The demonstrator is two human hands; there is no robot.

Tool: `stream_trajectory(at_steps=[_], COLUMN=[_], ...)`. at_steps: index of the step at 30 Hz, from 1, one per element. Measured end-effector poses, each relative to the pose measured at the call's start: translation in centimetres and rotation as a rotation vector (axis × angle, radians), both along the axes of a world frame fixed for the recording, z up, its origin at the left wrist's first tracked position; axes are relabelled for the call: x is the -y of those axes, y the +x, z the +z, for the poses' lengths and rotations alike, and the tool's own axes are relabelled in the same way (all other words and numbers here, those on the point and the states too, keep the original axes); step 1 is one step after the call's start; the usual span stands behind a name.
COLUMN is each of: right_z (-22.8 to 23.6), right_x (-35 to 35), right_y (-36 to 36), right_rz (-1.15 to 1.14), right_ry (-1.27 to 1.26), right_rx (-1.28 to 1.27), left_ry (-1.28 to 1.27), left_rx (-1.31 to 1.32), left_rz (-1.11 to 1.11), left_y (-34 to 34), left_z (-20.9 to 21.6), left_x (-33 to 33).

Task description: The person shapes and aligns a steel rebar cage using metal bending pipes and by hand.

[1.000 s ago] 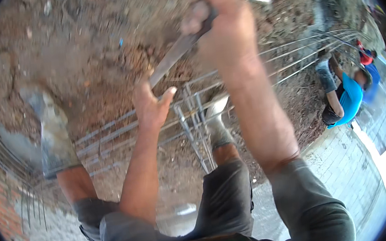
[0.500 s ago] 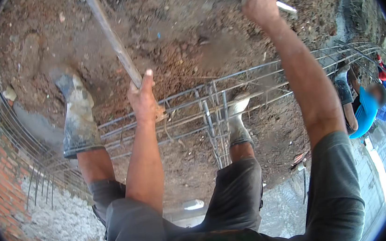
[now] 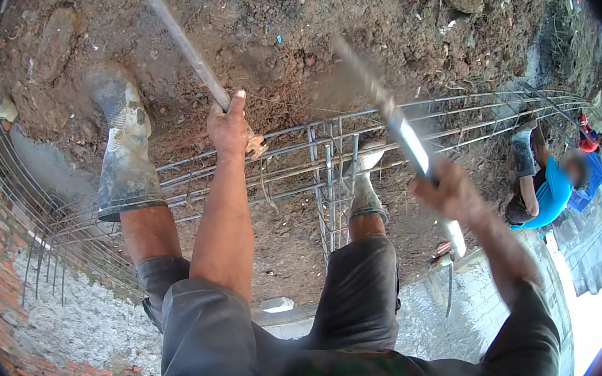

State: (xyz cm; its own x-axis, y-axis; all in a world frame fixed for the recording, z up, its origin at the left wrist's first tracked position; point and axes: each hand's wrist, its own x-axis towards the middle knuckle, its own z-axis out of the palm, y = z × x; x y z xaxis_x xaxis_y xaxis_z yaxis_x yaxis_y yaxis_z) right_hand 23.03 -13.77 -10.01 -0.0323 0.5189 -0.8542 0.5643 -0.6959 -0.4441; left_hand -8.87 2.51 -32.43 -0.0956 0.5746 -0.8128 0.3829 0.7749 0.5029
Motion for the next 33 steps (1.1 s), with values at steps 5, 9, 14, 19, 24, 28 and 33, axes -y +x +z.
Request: stream_trajectory(at_steps=[5, 9, 14, 19, 24, 28, 33], right_z=[2.1, 2.5, 1.8, -0.1, -0.6, 1.6, 5.5], right_x=[3.8, 3.5, 2.7, 0.8, 1.3, 5.8, 10.9], right_y=[-6.9, -9.3, -11.6, -14.0, -15.7, -15.4, -10.5], right_rz=[-0.118, -0.621, -1.061, -1.359, -1.245, -1.044, -0.895], right_ry=[-0.246, -0.65, -0.585, -0.812, -0.704, -0.668, -0.855], right_rx=[-0.105, -0.274, -0.365, -0.459, -0.509, -0.608, -0.653], left_ry=[-0.023, 0.123, 0.152, -0.588, -0.714, -0.774, -0.707], left_rx=[-0.006, 0.047, -0.157, 0.071, 0.23, 0.425, 0.492], left_rz=[-0.073, -0.059, -0.308, -0.462, -0.162, 0.072, 0.257], left_y=[-1.1, -1.7, 0.4, 4.1, 6.5, 9.0, 11.3], left_z=[-2.2, -4.3, -0.9, 5.3, 7.4, 8.8, 10.9], left_x=[0.2, 0.7, 2.3, 6.7, 10.8, 12.5, 10.8])
